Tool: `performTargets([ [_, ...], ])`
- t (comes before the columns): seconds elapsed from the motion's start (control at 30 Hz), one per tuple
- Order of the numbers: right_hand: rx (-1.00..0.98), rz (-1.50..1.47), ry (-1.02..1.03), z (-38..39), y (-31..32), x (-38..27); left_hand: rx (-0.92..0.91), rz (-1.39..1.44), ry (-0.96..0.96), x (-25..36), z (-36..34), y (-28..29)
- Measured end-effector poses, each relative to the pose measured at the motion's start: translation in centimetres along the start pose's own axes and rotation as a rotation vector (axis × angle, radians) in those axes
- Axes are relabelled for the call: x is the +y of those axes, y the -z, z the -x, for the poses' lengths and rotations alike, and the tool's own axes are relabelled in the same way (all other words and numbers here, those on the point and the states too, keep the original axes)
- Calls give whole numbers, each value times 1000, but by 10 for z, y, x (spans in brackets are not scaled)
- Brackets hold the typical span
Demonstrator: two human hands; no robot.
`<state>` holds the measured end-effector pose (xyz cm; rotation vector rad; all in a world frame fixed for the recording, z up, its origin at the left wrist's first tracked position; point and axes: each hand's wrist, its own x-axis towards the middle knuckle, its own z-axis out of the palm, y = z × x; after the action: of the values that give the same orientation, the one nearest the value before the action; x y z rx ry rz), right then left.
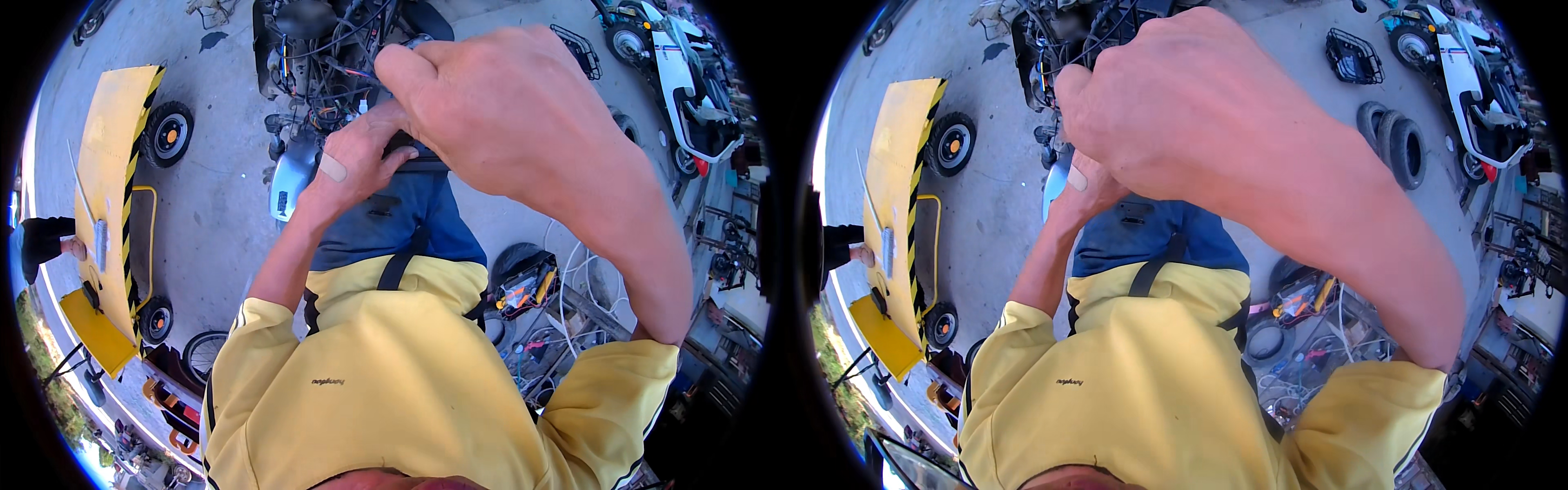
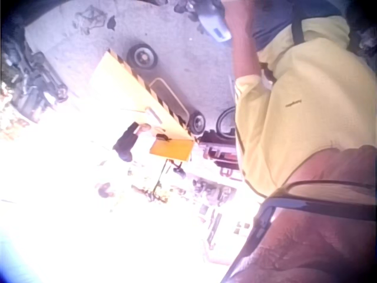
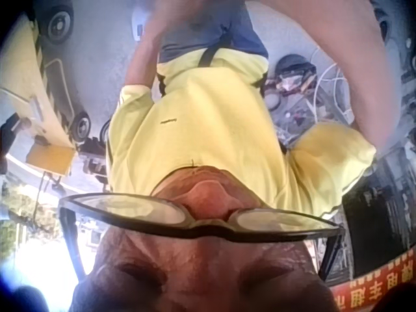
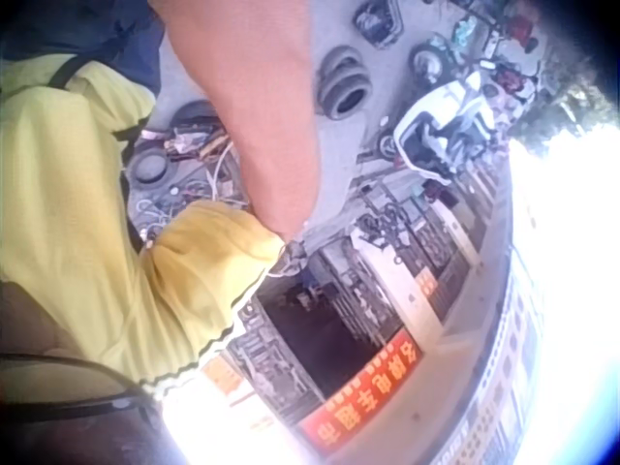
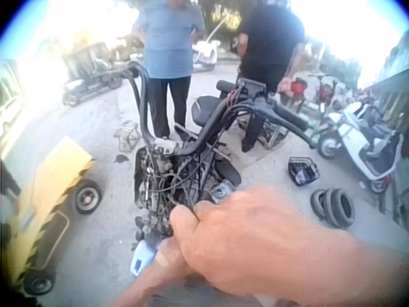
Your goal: The person works on the handlebar area of a scooter, manipulating wires and components. They use a screwdriver to tighten screws on a black plastic housing attached to the handlebars. The task involves repeated adjustments and securing of the housing.
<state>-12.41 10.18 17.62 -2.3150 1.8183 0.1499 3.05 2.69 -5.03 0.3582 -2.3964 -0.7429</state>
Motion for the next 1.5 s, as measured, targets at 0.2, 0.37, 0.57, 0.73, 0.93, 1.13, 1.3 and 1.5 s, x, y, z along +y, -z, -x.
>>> performTargets([
  [0.2,470,-176,203,4,-31,21,-6,450,64,18,-23,20],
  [0.37,30,-80,52,0,4,23,38,280,1,11,-31,20],
  [0.57,44,-171,199,10,12,26,80,262,37,5,-35,10],
  [0.73,125,-319,354,17,11,30,63,277,-42,12,-33,15],
  [0.93,399,-212,247,18,-27,25,89,335,3,19,-36,18],
  [1.13,455,-266,248,24,-22,21,-16,204,145,34,-33,25],
  [1.3,132,-389,130,23,16,15,9,217,31,22,-33,24],
  [1.5,638,-119,220,14,-44,26,38,200,75,24,-40,12],
])
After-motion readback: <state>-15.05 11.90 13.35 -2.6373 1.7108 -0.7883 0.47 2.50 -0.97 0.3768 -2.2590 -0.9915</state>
